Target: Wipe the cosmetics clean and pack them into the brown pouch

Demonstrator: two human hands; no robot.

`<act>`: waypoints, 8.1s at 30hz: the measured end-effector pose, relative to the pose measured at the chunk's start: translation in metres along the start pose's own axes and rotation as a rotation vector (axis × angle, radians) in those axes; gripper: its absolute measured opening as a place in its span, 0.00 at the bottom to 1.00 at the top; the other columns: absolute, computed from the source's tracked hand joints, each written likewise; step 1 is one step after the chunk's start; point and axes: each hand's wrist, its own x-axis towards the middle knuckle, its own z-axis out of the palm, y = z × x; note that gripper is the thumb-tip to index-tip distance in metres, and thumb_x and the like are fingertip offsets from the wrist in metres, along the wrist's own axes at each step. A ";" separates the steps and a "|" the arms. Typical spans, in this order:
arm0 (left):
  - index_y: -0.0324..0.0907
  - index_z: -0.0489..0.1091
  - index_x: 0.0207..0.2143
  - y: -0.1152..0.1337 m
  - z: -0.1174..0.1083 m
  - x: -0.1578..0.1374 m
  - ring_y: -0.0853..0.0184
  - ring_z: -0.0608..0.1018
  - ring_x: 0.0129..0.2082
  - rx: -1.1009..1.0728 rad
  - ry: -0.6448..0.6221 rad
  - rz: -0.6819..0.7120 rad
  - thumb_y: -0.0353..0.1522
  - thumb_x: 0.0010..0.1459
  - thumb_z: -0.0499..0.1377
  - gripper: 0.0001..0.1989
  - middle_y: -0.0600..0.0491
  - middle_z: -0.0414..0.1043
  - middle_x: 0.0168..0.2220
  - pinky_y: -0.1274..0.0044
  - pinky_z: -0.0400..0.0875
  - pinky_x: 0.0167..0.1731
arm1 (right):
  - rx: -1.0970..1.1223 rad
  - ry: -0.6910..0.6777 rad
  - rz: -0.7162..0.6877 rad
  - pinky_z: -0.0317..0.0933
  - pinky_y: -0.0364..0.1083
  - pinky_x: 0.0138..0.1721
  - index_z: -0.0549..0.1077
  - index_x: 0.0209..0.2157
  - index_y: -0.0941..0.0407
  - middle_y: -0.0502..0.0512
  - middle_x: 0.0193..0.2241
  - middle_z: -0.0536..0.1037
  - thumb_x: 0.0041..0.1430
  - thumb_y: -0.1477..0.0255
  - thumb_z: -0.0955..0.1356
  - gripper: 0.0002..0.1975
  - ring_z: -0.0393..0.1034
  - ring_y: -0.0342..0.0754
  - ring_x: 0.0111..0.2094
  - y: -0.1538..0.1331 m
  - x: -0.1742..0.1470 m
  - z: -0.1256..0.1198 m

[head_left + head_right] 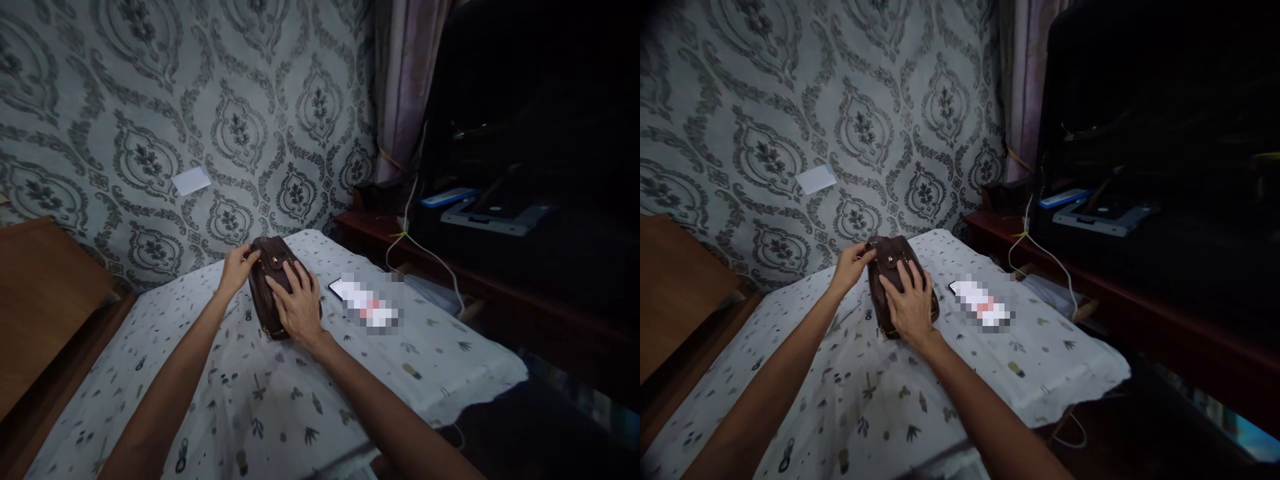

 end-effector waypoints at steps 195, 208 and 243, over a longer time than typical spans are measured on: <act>0.44 0.63 0.25 0.018 0.002 -0.029 0.64 0.72 0.33 0.274 0.063 0.196 0.34 0.64 0.52 0.13 0.53 0.67 0.29 0.74 0.66 0.36 | 0.015 0.111 0.114 0.51 0.67 0.60 0.76 0.51 0.46 0.60 0.60 0.68 0.64 0.71 0.66 0.15 0.54 0.63 0.64 -0.007 0.007 0.014; 0.43 0.68 0.31 0.033 -0.003 -0.039 0.59 0.73 0.39 0.358 -0.039 0.289 0.32 0.64 0.53 0.08 0.49 0.71 0.34 0.69 0.68 0.41 | 0.018 0.103 0.124 0.49 0.65 0.61 0.76 0.51 0.46 0.60 0.60 0.69 0.64 0.70 0.66 0.15 0.54 0.62 0.65 -0.007 0.007 0.012; 0.41 0.72 0.32 0.045 0.039 0.000 0.63 0.76 0.32 0.194 -0.007 0.236 0.35 0.62 0.56 0.09 0.51 0.75 0.31 0.73 0.68 0.37 | 0.000 0.129 0.077 0.44 0.61 0.65 0.78 0.44 0.52 0.63 0.57 0.70 0.64 0.67 0.67 0.10 0.59 0.55 0.61 -0.005 0.005 0.015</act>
